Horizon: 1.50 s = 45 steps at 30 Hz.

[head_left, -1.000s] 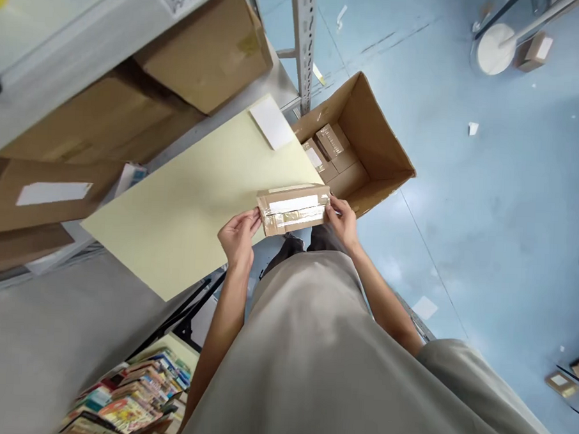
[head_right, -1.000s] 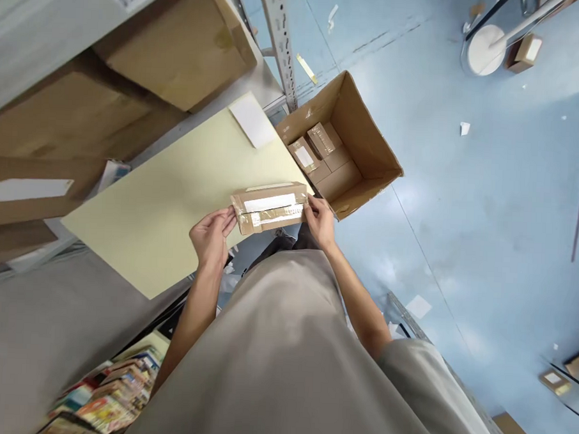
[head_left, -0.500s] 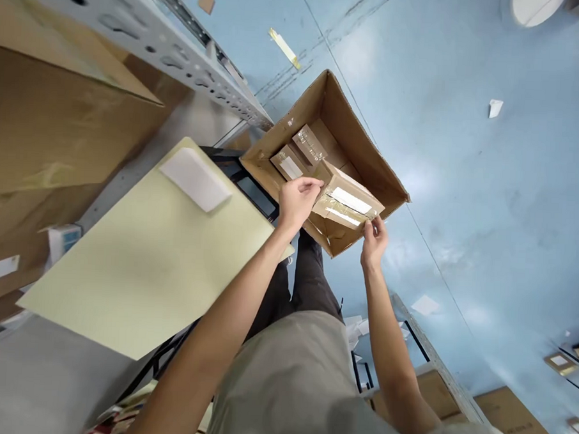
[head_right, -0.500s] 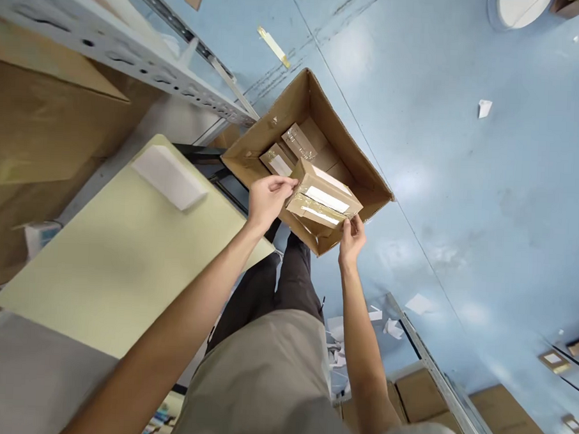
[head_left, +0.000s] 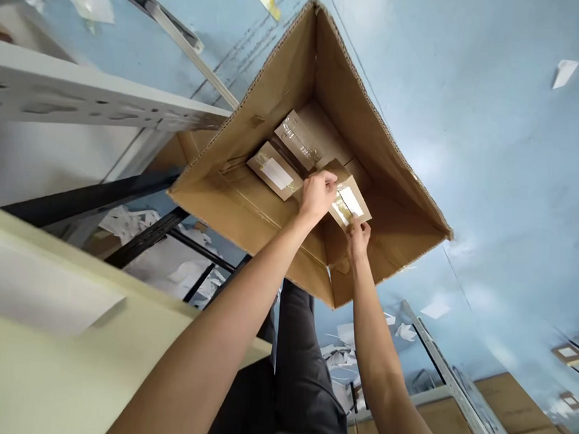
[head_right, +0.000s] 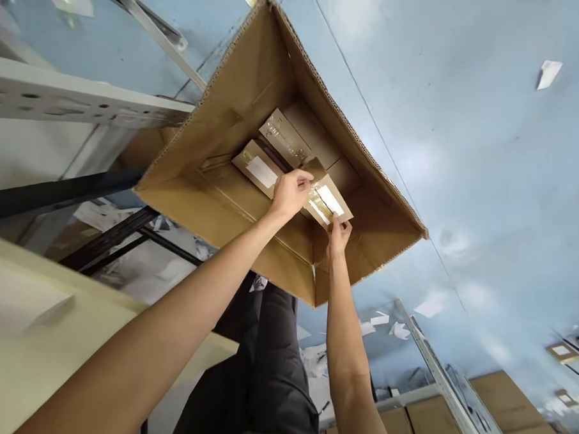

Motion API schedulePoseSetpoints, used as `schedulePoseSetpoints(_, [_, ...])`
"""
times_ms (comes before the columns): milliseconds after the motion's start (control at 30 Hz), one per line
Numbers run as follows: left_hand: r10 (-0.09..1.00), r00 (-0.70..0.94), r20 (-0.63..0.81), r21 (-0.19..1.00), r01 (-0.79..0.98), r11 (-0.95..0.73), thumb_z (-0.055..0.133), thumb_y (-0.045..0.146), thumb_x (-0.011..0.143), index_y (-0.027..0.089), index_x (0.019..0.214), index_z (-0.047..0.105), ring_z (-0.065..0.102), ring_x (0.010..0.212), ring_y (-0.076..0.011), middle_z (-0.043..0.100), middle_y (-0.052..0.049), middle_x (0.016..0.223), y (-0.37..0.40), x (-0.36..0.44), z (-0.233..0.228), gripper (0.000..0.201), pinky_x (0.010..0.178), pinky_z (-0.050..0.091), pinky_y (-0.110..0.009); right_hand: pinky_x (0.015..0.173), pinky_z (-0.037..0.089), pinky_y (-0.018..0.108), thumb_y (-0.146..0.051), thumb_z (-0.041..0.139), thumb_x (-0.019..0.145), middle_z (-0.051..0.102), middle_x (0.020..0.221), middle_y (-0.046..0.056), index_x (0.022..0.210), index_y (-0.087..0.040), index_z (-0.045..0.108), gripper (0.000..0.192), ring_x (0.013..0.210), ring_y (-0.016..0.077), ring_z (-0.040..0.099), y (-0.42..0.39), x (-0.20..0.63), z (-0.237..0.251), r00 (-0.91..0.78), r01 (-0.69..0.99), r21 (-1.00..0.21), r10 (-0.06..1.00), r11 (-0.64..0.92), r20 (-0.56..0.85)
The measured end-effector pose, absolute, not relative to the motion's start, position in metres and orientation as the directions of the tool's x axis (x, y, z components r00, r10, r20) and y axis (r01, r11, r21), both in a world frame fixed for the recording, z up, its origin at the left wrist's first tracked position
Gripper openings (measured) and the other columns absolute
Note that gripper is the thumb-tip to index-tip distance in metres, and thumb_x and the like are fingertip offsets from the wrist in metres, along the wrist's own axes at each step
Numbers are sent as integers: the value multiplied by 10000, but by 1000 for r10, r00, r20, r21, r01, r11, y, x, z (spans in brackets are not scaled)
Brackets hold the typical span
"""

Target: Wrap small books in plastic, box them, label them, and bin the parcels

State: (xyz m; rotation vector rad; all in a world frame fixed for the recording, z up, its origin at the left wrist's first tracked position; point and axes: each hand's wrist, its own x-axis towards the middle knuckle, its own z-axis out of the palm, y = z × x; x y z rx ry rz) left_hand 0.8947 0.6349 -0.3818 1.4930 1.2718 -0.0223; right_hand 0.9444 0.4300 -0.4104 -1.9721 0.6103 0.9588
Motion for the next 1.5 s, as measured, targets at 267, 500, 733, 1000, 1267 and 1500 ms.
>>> schedulePoseSetpoints(267, [503, 579, -642, 626, 775, -92, 685, 3, 979, 103, 1376, 775, 698, 1460, -354, 788, -223, 1437, 606, 934, -460, 419, 1349, 519, -492, 1449, 320, 558, -681, 1024, 705, 117, 1946, 321, 1882, -90, -35, 1690, 1839, 409, 186, 426, 948, -478, 752, -310, -396, 32, -864, -659])
schedulePoseSetpoints(500, [471, 630, -618, 705, 708, -23, 696, 117, 1022, 192, 1496, 706, 760, 1350, -326, 819, -157, 1394, 617, 940, -517, 480, 1267, 576, -464, 1383, 388, 672, -627, 1082, 588, 306, 1875, 329, 1877, -176, 155, 1651, 1753, 506, 357, 415, 979, -523, 659, -129, -276, 126, -952, -742])
schedulePoseSetpoints(733, [399, 691, -603, 730, 679, -72, 862, 46, 868, 203, 1398, 808, 431, 1755, -355, 687, -140, 1660, 700, 926, -603, 556, 1496, 233, -567, 1232, 558, 716, -506, 1110, 572, 443, 1663, 348, 1738, -164, 420, 1397, 1449, 585, 646, 417, 970, -536, 782, -241, -180, -81, -954, -618])
schedulePoseSetpoints(1000, [362, 475, -802, 484, 872, -73, 863, 327, 991, 194, 1190, 841, 340, 1772, -357, 687, -152, 1672, 719, 877, -632, 241, 1484, 62, -630, 1236, 571, 716, -332, 1012, 725, 136, 1849, 332, 1839, -214, 267, 1346, 1458, 596, 662, 462, 992, -568, 848, -73, -328, 114, -942, -518])
schedulePoseSetpoints(1267, [347, 419, -839, 395, 908, -141, 877, 156, 853, 140, 1356, 830, 332, 1798, -460, 556, -260, 1792, 679, 861, -611, 506, 1473, 188, -668, 1412, 388, 559, -384, 977, 883, 226, 1905, 278, 1852, -105, 244, 1246, 1799, 399, 288, 587, 989, -675, 591, -220, -554, 341, -803, -730])
schedulePoseSetpoints(1500, [453, 223, -863, 385, 871, 304, 827, 191, 853, 237, 705, 700, 860, 1102, -369, 846, -145, 882, 607, 831, -490, 200, 1077, 656, -511, 1212, 577, 433, -508, 881, 905, 802, 1328, 138, 1404, -156, 733, 628, 1380, 261, 694, 565, 944, -562, 470, -553, -507, 255, -661, -845])
